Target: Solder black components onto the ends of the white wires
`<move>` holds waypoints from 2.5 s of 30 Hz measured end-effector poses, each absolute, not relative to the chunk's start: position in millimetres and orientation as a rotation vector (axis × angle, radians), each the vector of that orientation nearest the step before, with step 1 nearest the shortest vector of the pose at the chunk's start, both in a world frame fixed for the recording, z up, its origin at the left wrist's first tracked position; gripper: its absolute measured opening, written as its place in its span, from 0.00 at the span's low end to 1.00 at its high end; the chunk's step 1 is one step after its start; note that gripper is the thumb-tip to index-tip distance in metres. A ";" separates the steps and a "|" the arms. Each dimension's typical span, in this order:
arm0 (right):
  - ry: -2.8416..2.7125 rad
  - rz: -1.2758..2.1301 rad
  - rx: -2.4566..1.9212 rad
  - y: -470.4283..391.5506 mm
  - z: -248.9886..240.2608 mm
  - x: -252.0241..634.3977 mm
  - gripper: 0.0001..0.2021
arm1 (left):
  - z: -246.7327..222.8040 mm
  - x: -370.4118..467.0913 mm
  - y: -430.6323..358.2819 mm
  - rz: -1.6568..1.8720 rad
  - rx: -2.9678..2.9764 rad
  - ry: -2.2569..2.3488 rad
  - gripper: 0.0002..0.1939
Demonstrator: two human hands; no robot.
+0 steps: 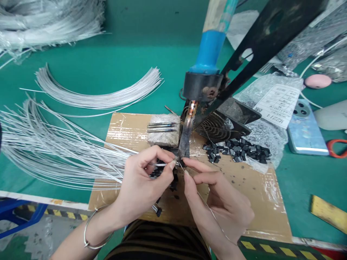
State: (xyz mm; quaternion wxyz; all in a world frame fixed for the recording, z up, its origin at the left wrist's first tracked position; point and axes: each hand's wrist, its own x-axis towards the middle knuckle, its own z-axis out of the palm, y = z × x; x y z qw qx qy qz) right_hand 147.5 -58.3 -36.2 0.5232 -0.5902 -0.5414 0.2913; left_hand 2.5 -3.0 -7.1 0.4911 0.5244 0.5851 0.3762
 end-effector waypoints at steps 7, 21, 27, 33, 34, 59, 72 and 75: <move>-1.318 0.664 -1.407 -58.1 -36.5 146.7 0.09 | -6.6 1.3 -5.8 0.903 1.293 1.429 0.05; -1.347 0.638 -1.417 -56.6 -34.4 146.6 0.09 | -7.3 2.6 -4.1 0.913 1.284 1.422 0.05; -1.355 0.567 -1.395 -55.5 -36.0 145.5 0.08 | -7.2 2.7 -4.9 0.945 1.280 1.400 0.05; -1.367 0.581 -1.387 -56.0 -38.1 146.3 0.08 | -9.5 2.0 -4.9 0.941 1.301 1.401 0.06; -1.367 0.581 -1.389 -56.0 -38.5 146.4 0.08 | -9.6 1.9 -4.8 0.942 1.305 1.399 0.06; -1.381 0.500 -1.388 -53.0 -35.0 144.1 0.08 | -10.2 1.9 -5.7 0.974 1.344 1.394 0.06; -1.285 0.691 -1.373 -57.5 -41.8 147.3 0.07 | -9.4 0.2 -4.8 0.903 1.233 1.397 0.06; -1.115 0.666 -1.449 -58.6 -43.9 153.1 0.04 | -11.0 -1.3 -5.0 0.909 1.224 1.406 0.06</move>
